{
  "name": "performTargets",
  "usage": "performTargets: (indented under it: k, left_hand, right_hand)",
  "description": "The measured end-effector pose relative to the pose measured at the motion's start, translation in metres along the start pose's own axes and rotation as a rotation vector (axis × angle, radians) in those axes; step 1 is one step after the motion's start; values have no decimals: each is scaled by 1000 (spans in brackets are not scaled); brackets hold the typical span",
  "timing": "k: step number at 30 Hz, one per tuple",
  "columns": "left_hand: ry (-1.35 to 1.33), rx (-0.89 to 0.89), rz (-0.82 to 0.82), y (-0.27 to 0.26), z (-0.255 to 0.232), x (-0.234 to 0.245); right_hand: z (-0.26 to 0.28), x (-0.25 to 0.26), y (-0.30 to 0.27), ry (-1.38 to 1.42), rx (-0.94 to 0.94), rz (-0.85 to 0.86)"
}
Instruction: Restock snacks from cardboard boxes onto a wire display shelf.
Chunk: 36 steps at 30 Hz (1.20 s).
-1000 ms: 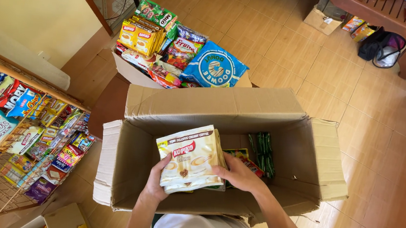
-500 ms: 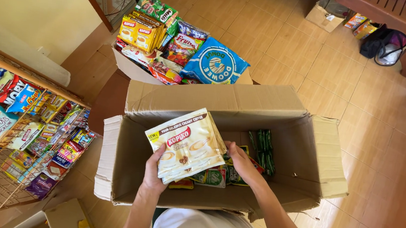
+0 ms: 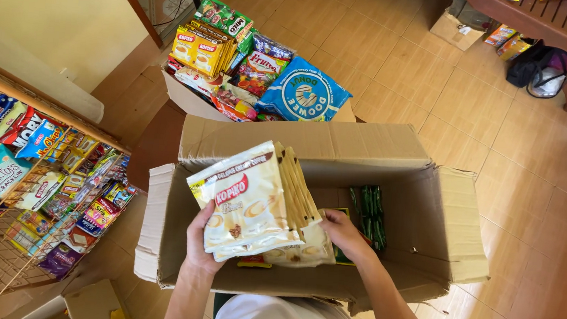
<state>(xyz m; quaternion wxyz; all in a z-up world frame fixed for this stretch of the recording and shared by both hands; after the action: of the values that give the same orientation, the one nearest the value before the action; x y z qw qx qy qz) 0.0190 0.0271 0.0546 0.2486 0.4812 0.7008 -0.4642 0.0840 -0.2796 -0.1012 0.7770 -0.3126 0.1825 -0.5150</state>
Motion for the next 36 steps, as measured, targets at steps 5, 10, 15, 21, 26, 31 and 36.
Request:
performTargets:
  k: [5, 10, 15, 21, 26, 31, 36]
  left_hand:
    - [109, 59, -26, 3, 18, 22]
    - [244, 96, 33, 7, 31, 32]
    - [640, 36, 52, 6, 32, 14]
    - [792, 36, 103, 10, 39, 5]
    - [1196, -54, 97, 8, 45, 5]
    - [1616, -163, 150, 7, 32, -13]
    - [1152, -357, 76, 13, 14, -20]
  right_hand:
    - [16, -4, -17, 493, 37, 118]
    - [46, -12, -44, 764, -67, 222]
    - [60, -21, -61, 787, 54, 419]
    - [58, -26, -70, 474, 196, 323]
    - [76, -35, -82, 540, 89, 193]
    - [52, -23, -79, 742, 43, 250]
    - [20, -11, -77, 1068, -148, 315]
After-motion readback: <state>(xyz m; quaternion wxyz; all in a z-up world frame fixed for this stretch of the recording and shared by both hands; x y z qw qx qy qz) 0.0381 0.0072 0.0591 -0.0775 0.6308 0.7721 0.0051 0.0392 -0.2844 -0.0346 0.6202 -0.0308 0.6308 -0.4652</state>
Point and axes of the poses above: each hand's wrist, its own y-axis towards the middle knuckle, its own x-axis out of the back of the hand, z = x × y, the point moved 3 cm from there along y, towards the middle knuckle, and after that the axes turned 9 degrees about -x, right-handed, at the moved point
